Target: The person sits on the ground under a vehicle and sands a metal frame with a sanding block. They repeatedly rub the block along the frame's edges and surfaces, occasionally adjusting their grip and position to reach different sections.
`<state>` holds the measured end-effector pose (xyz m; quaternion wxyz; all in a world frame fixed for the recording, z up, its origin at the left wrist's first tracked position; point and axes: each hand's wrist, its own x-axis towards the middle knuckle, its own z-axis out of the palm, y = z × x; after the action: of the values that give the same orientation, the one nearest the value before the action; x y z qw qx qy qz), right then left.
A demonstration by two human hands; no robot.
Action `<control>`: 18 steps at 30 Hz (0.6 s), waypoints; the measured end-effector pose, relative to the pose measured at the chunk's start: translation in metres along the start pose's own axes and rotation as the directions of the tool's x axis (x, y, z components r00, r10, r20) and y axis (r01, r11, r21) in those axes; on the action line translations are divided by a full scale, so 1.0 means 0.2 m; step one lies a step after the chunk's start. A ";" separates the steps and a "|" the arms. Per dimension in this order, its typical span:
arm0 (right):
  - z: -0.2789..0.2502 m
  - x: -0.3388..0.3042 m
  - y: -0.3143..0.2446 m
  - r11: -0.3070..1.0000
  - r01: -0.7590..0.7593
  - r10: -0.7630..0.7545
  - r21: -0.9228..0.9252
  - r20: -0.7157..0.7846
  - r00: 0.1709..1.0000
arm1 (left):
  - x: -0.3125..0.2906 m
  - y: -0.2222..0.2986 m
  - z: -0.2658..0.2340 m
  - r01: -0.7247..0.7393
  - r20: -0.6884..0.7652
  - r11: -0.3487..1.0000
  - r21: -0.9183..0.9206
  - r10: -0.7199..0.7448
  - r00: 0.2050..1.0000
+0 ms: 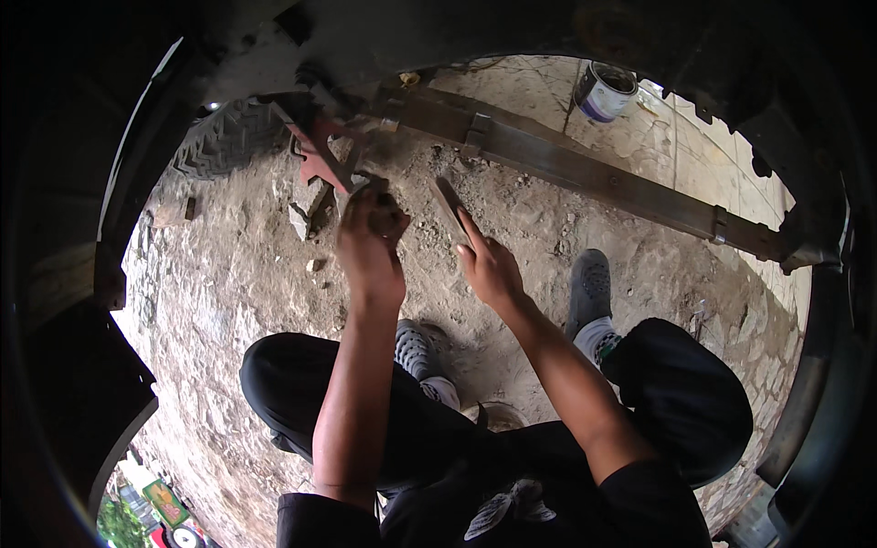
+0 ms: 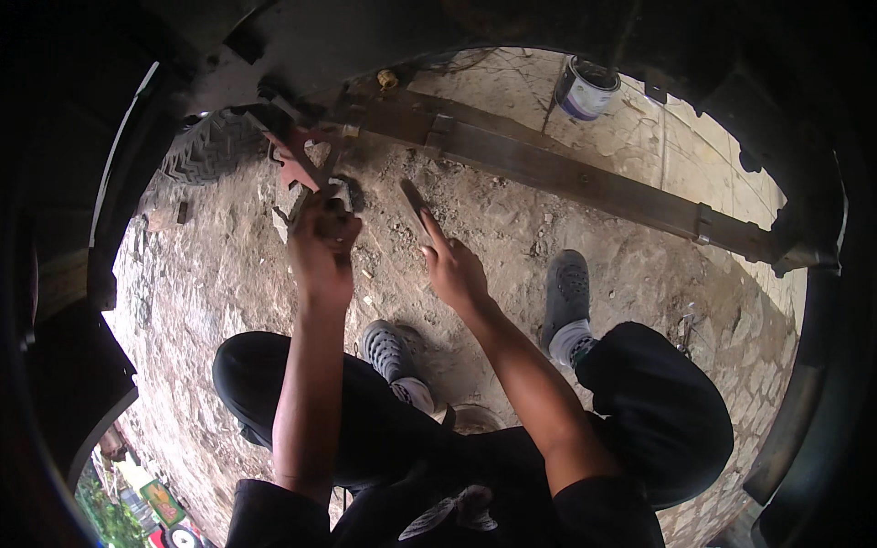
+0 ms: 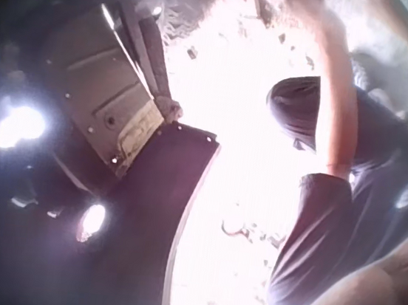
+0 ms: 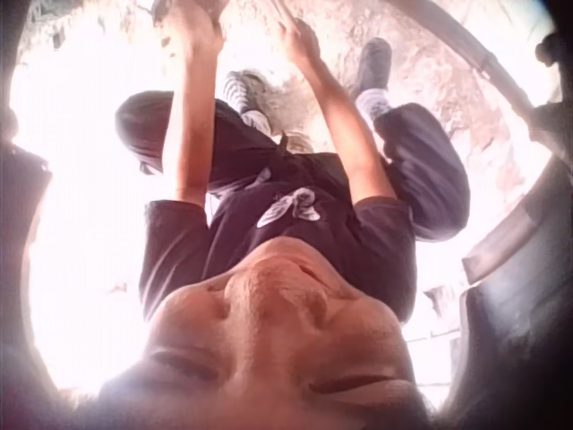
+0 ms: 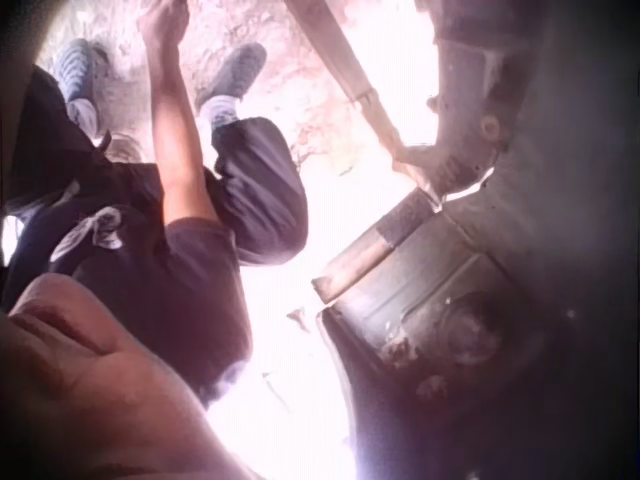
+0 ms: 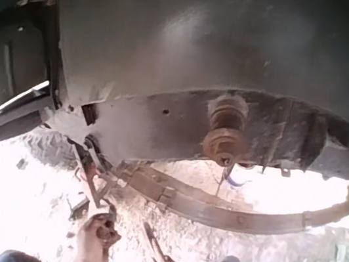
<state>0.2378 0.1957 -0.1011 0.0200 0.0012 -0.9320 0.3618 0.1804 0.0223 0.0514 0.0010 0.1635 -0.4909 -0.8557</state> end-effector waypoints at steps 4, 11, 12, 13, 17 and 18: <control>0.11 -0.17 0.16 0.959 -0.202 0.224 -0.199 0.097 0.970 | 0.08 -0.16 -0.02 0.134 -0.101 0.981 0.142 -0.120 0.988; -0.06 0.21 -0.14 0.999 0.028 -0.036 -0.043 -0.183 0.982 | 0.08 -0.10 0.15 0.063 -0.127 0.998 -0.013 -0.064 0.990; -0.12 0.28 -0.24 0.997 0.068 -0.071 -0.026 -0.153 0.986 | 0.09 -0.08 0.14 0.041 -0.128 0.998 -0.040 -0.046 0.991; -0.18 0.34 -0.32 0.999 0.006 -0.010 -0.038 -0.122 0.992 | 0.09 -0.06 0.14 0.021 -0.128 0.998 -0.066 -0.030 0.991; -0.22 0.48 -0.41 0.968 -0.207 0.209 -0.145 -0.003 0.978 | 0.11 -0.06 0.15 0.034 -0.133 0.994 -0.100 -0.048 0.990; -0.18 0.50 -0.40 0.953 -0.246 0.255 -0.179 0.029 0.967 | 0.11 -0.07 0.13 0.032 -0.114 0.994 -0.101 -0.044 0.992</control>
<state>0.1408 0.1615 -0.0169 -0.0499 -0.1094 -0.9529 0.2785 0.1542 0.0477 0.0462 0.0215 0.2223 -0.4438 -0.8678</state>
